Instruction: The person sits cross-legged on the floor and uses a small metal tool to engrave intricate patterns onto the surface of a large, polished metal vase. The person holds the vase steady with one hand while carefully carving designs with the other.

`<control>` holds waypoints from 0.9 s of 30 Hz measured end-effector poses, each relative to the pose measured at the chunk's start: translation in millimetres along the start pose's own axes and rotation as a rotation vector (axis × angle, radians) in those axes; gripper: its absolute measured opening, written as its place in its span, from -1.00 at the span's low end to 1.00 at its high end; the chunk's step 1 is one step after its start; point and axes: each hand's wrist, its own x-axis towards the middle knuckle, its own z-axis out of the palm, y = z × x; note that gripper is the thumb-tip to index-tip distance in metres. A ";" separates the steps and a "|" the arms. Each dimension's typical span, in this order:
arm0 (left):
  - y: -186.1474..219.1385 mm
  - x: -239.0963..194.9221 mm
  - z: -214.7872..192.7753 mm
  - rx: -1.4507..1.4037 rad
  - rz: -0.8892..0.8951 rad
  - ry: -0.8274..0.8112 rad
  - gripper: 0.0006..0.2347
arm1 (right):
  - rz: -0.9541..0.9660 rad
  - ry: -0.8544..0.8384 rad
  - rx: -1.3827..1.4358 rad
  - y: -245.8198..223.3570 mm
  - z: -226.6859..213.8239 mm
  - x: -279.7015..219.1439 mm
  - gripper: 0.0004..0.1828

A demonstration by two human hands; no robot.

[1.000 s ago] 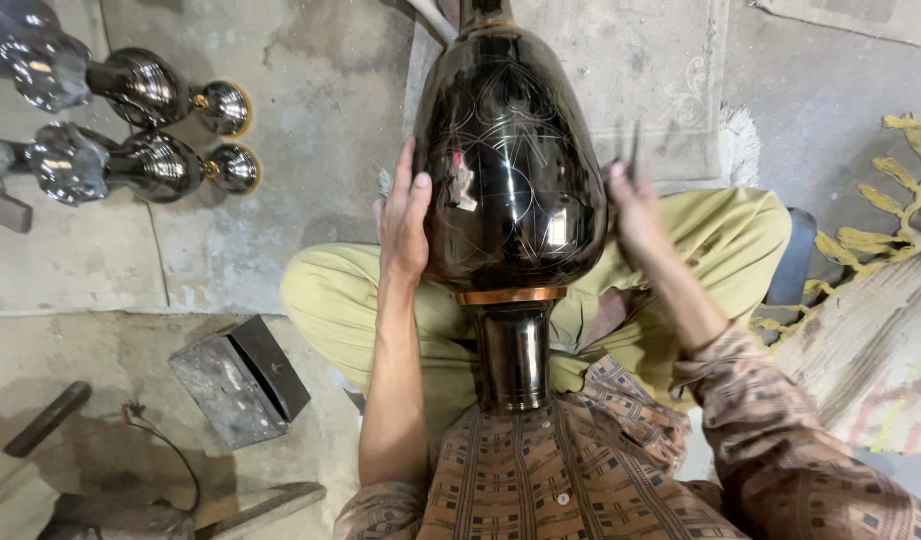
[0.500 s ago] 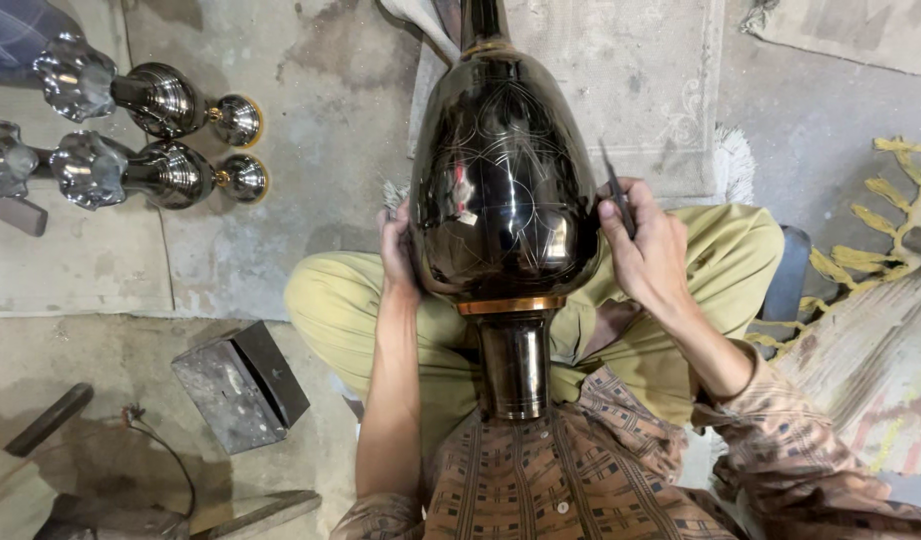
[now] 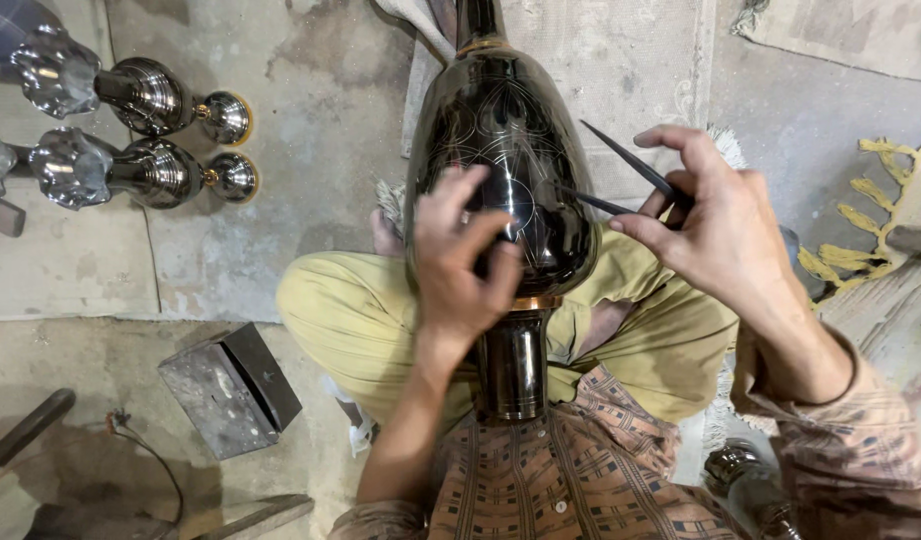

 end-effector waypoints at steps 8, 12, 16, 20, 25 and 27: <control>36.4 5.8 -5.9 0.148 0.120 -0.167 -0.61 | -0.136 -0.091 -0.217 -27.4 -17.5 22.1 -0.45; 39.7 8.2 -9.6 0.170 0.103 -0.185 -0.55 | -0.243 -0.058 -0.231 -30.3 -19.6 25.1 -0.47; 40.4 8.3 -9.7 0.166 0.102 -0.184 -0.54 | -0.235 -0.071 -0.242 -32.8 -23.8 26.4 -0.45; 39.7 7.6 -9.9 0.171 0.104 -0.187 -0.54 | -0.142 -0.145 -0.263 -38.0 -25.0 30.6 -0.47; 38.5 6.8 -9.4 0.174 0.113 -0.182 -0.53 | -0.226 -0.102 -0.242 -42.4 -26.9 30.0 -0.46; 38.2 6.2 -9.1 0.171 0.113 -0.183 -0.53 | -0.229 -0.107 -0.253 -42.9 -27.3 30.5 -0.46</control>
